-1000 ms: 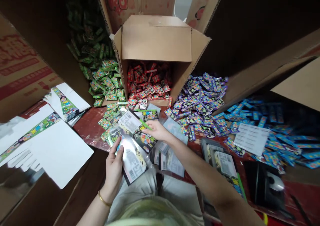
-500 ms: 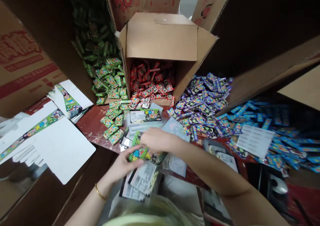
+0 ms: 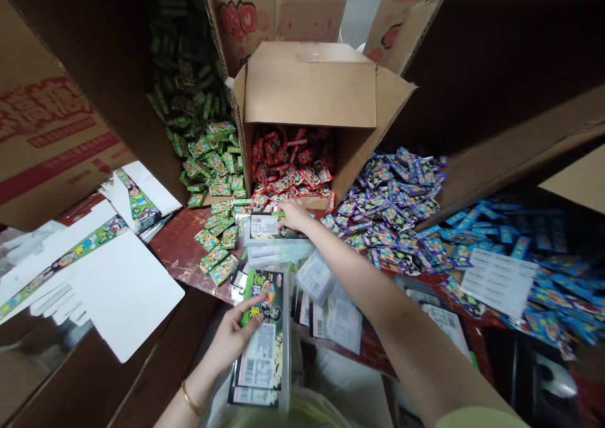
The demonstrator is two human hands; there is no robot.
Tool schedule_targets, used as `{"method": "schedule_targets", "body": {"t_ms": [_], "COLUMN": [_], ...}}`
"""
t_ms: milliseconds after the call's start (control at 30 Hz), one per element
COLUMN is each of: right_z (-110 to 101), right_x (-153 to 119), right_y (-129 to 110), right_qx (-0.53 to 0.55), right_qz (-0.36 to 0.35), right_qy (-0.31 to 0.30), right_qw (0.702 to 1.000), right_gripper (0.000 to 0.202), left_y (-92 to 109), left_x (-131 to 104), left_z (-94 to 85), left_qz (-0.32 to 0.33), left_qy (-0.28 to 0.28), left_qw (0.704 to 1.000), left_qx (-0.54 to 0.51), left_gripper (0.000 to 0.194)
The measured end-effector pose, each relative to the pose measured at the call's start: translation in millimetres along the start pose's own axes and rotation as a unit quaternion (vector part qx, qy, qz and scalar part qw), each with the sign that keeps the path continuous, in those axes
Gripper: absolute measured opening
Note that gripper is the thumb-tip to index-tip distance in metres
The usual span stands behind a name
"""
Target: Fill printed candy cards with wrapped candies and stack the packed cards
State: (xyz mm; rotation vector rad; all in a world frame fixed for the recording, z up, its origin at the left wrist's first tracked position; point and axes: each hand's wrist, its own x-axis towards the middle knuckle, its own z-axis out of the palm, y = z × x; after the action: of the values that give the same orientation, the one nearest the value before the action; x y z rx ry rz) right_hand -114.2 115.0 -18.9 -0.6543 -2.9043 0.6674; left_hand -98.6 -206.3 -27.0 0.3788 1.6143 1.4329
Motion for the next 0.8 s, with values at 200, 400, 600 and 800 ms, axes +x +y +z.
{"method": "schedule_targets", "body": {"t_ms": [200, 400, 600, 800], "right_z": [-14, -5, -1, -71], "right_x": [2, -22, -23, -37], "right_y": [23, 10, -8, -3], "right_qx": [0.055, -0.034, -0.050, 0.084], "right_qz": [-0.003, -0.069, -0.063, -0.095], "right_qy": [-0.013, -0.124, -0.083, -0.050], "right_qw": [0.998, 0.989, 0.993, 0.991], "right_gripper": [0.012, 0.087, 0.068, 0.009], "left_y": [-6, -7, -4, -4], "left_x": [5, 9, 5, 3], "left_z": [3.3, 6.8, 9.0, 7.8], "left_qz": [-0.072, -0.086, -0.098, -0.070], "left_qy": [-0.012, -0.004, 0.001, 0.012], "left_qw": [0.996, 0.994, 0.993, 0.995], "left_qx": [-0.045, -0.073, -0.068, -0.063], "left_gripper": [0.047, 0.051, 0.054, 0.051]}}
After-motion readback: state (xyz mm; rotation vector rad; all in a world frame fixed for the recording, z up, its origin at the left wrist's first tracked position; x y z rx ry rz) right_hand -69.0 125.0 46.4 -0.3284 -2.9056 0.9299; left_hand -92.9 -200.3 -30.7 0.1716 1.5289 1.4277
